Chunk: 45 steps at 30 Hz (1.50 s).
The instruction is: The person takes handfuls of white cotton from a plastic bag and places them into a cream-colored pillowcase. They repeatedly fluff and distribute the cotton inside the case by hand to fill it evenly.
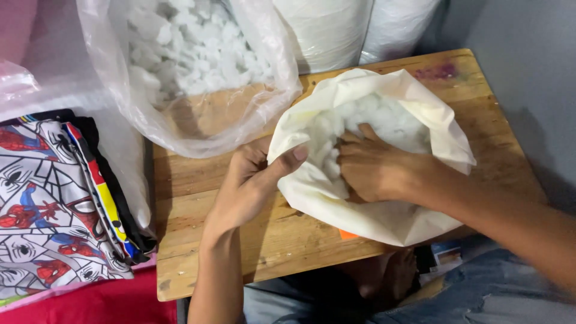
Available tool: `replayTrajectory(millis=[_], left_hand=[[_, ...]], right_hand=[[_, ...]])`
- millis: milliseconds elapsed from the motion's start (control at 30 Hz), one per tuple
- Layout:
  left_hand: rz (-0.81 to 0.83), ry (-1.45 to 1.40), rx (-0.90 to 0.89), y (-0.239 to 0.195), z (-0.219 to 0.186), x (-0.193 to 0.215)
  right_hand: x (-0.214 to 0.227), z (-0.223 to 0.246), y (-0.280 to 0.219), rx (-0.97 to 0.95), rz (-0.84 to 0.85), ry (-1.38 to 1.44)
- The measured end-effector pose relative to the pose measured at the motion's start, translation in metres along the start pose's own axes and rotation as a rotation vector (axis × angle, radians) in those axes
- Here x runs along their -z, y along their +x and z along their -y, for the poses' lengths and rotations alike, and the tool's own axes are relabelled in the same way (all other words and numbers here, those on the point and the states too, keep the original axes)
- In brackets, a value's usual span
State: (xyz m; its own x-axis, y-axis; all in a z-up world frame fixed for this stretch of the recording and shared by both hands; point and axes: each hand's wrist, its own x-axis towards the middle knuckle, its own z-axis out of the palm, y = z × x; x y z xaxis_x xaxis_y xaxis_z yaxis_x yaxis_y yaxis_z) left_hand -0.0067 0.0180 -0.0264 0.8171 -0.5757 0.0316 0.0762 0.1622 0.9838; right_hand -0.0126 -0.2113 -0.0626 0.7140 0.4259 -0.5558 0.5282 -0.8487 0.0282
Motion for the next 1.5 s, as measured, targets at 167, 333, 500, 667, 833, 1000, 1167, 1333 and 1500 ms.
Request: replayTrajectory(millis=[167, 333, 500, 667, 833, 1000, 1167, 1333, 1500], left_hand=[[-0.018, 0.030, 0.000, -0.005, 0.001, 0.001], [-0.059, 0.047, 0.016, -0.005, -0.001, -0.005], [-0.010, 0.040, -0.081, -0.006, -0.003, -0.019], [0.018, 0.014, -0.134, -0.011, -0.004, -0.022], [0.045, -0.061, -0.137, -0.014, 0.004, -0.021], [-0.086, -0.251, -0.109, -0.014, 0.027, -0.014], [-0.202, -0.112, -0.066, -0.012, 0.003, -0.019], [-0.264, 0.064, -0.061, -0.018, -0.003, -0.016], [-0.355, 0.487, -0.038, -0.016, -0.027, -0.024]], right_hand=[[0.042, -0.012, -0.067, 0.065, -0.162, 0.196], [0.052, -0.009, -0.083, -0.176, -0.005, 0.248], [-0.004, -0.028, -0.036, 0.051, -0.016, 0.287], [0.025, -0.007, -0.013, -0.145, 0.240, 0.165], [-0.057, -0.046, 0.029, 0.070, -0.072, 0.041], [-0.169, -0.104, 0.076, 0.797, -1.244, -0.291], [-0.195, -0.102, 0.103, 0.680, -1.165, -0.069], [-0.095, -0.058, 0.026, 0.517, -0.971, -0.056], [-0.004, -0.014, -0.049, -0.046, -0.132, 0.144]])
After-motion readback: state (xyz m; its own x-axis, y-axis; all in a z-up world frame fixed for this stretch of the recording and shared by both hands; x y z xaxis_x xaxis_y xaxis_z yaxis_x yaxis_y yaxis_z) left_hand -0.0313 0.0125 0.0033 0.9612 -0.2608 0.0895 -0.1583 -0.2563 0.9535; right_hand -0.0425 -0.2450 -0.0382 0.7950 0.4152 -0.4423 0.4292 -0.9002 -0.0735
